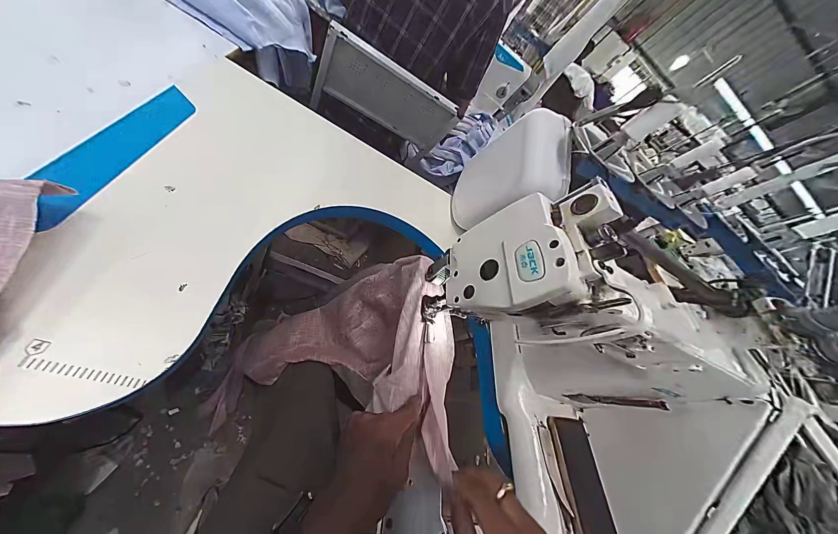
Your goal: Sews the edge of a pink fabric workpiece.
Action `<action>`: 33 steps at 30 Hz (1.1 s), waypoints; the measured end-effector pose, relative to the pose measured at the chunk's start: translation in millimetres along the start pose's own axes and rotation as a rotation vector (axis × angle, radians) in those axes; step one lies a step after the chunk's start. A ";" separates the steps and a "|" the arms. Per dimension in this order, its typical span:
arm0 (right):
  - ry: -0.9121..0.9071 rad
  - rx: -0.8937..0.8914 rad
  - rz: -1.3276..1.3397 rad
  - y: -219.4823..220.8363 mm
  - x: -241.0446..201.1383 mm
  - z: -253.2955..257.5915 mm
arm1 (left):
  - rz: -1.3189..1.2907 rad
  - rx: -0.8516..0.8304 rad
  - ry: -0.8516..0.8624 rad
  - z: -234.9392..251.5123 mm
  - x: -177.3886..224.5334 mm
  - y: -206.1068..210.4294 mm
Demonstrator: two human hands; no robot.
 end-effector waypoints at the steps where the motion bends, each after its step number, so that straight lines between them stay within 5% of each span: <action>1: 0.031 0.053 0.045 -3.6 -2.0 1.4 | -0.007 0.004 0.012 -1.4 0.6 1.2; 7: 0.121 0.167 0.342 16.3 6.5 14.4 | -0.048 -0.070 -0.052 13.3 -2.4 4.1; 15: -0.039 0.317 0.138 25.5 11.1 38.0 | -0.150 -0.136 -0.087 13.9 -3.0 4.4; 19: 0.042 0.381 0.195 42.8 21.5 41.4 | -0.132 -0.032 -0.075 19.8 -5.4 7.5; 23: 0.254 0.431 0.545 34.1 51.6 41.5 | -0.079 0.108 -0.070 21.7 -5.7 12.3; 29: -0.064 0.434 0.235 34.4 29.1 48.2 | -0.056 0.161 0.126 23.2 -1.5 13.0; 33: -0.050 0.440 0.171 42.9 30.0 57.0 | -0.021 0.224 0.170 43.8 -8.6 15.2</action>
Point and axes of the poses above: each hand's wrist, its own z-axis towards the middle knuckle, its own y-axis out of the palm, x = y × z, the point moved 5 cm from there along z, towards the middle knuckle, and after that the axes turned 3 degrees about -x, right-handed, at the moved point
